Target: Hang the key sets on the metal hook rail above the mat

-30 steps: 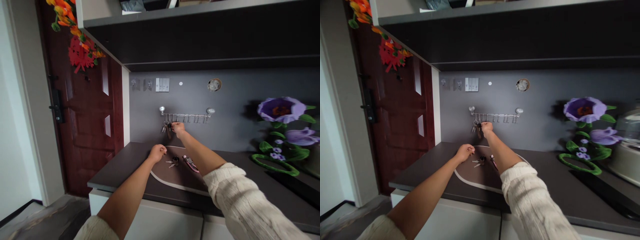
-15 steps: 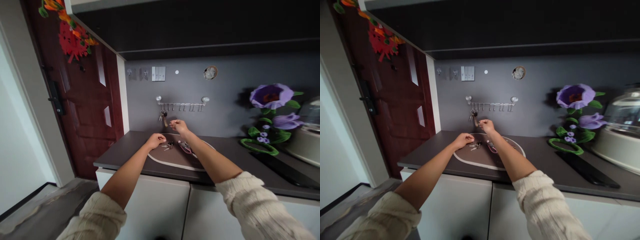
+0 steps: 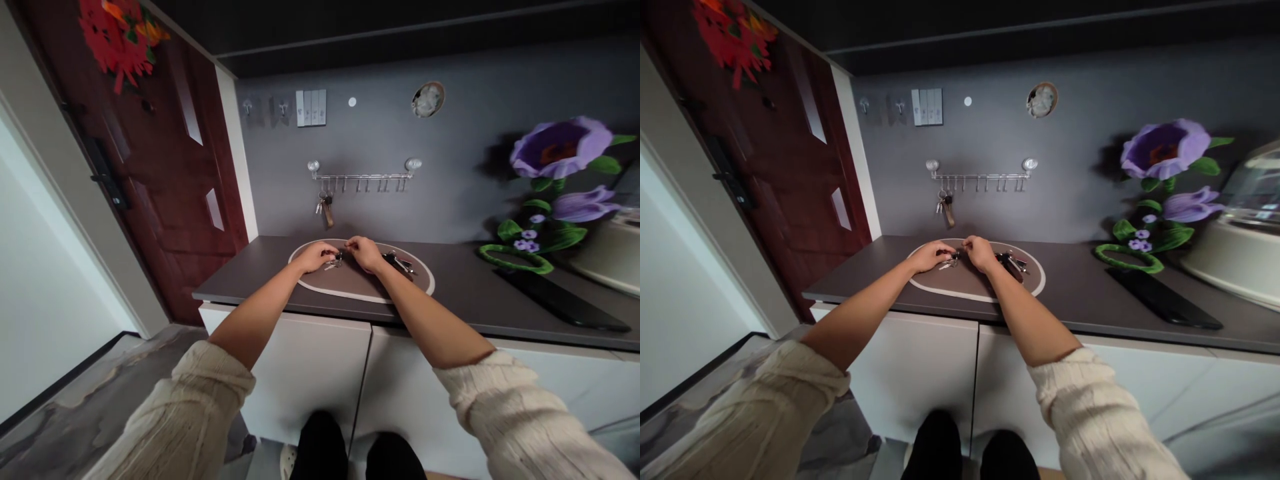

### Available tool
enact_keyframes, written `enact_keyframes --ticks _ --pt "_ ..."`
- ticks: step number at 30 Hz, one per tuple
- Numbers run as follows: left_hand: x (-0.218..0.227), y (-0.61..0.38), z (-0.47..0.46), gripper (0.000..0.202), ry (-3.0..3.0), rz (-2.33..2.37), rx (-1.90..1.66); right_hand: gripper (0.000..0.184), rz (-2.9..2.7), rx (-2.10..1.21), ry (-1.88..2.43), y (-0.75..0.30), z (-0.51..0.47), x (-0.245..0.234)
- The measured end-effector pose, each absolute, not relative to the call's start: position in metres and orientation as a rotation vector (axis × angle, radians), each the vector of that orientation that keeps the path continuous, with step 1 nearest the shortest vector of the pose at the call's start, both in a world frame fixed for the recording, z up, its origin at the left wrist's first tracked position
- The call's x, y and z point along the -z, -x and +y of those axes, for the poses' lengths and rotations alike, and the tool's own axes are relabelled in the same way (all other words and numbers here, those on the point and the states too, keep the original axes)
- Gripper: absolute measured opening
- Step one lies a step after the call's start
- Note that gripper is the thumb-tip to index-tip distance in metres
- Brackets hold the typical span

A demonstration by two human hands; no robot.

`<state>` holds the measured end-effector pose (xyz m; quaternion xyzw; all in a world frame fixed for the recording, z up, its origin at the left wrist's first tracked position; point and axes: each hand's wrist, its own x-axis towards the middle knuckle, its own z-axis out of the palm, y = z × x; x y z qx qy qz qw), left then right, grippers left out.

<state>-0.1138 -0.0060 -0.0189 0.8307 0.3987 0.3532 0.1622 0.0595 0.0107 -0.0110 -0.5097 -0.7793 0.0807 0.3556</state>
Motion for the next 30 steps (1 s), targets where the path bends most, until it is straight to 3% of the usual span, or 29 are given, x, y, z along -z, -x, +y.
enact_keyframes --ticks 15,30 --pt "0.0232 0.1165 0.0022 0.015 -2.338 1.164 -1.06 0.017 -2.118 -0.113 1.362 -0.0571 0.0098 0.0121" --pt "0.021 0.1143 0.0026 0.008 -1.795 1.076 -1.189 0.015 -2.093 -0.12 1.309 -0.0552 0.0051 0.0076"
